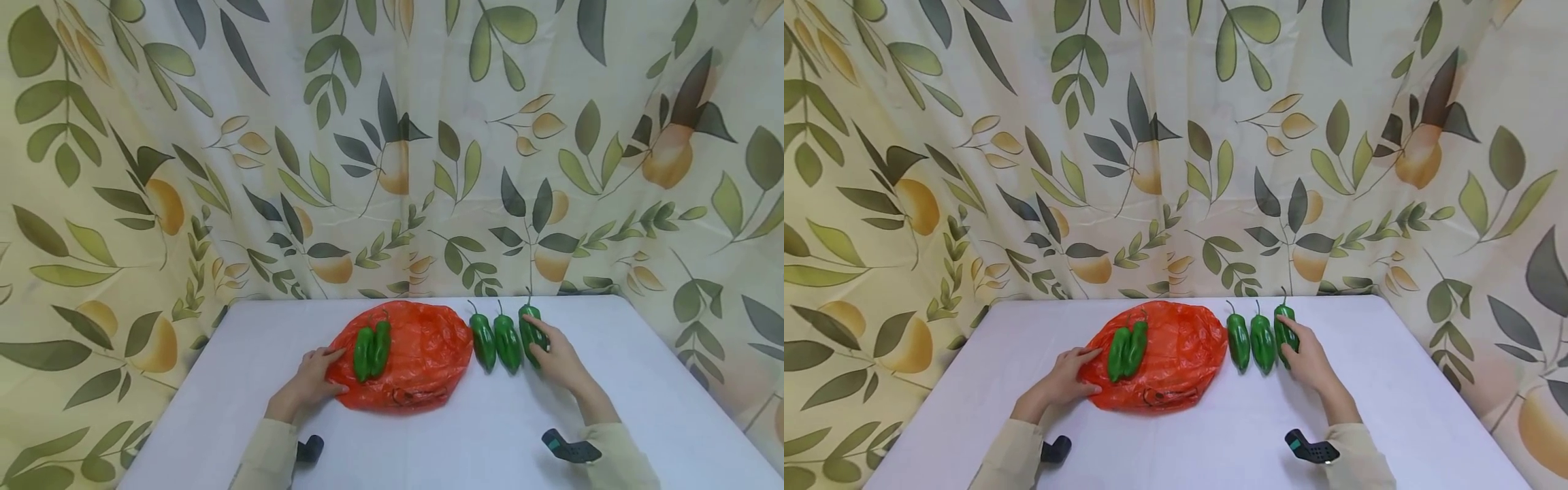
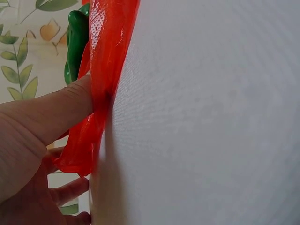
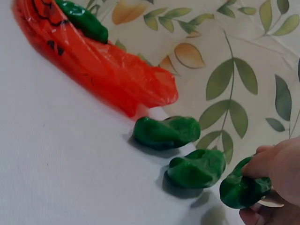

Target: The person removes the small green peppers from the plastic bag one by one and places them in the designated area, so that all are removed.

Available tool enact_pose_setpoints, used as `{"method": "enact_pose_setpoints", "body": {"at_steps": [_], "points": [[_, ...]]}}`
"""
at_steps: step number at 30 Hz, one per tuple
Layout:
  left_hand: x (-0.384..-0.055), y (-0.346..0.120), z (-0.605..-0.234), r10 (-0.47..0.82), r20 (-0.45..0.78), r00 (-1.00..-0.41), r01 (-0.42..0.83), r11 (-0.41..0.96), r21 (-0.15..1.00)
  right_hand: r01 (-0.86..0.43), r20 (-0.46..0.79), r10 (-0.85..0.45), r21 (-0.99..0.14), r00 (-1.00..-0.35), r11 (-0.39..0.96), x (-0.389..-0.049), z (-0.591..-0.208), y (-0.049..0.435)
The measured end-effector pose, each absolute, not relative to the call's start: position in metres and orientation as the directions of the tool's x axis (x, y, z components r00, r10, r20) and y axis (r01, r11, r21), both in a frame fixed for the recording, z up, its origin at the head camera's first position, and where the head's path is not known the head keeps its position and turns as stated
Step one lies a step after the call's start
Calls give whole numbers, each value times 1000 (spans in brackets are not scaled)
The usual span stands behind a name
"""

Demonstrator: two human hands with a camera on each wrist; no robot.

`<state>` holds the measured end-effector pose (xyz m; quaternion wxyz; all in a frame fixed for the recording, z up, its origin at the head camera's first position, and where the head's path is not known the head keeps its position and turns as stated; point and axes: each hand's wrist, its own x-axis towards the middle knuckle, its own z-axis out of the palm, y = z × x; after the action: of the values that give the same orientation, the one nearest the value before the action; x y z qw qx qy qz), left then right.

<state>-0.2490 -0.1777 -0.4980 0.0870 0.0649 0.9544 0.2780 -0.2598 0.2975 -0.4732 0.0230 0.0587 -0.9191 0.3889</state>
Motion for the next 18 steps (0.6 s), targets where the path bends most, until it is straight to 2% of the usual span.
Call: {"method": "enact_pose_setpoints", "body": {"at_steps": [8, 18], "points": [[-247, -177, -497, 174, -137, -975, 72, 834, 546, -76, 10, -96, -685, -995, 724, -261, -486, 300], [-249, -177, -496, 177, -126, -976, 82, 837, 541, -60, 6, -75, -682, -997, 729, -262, -492, 300]]}}
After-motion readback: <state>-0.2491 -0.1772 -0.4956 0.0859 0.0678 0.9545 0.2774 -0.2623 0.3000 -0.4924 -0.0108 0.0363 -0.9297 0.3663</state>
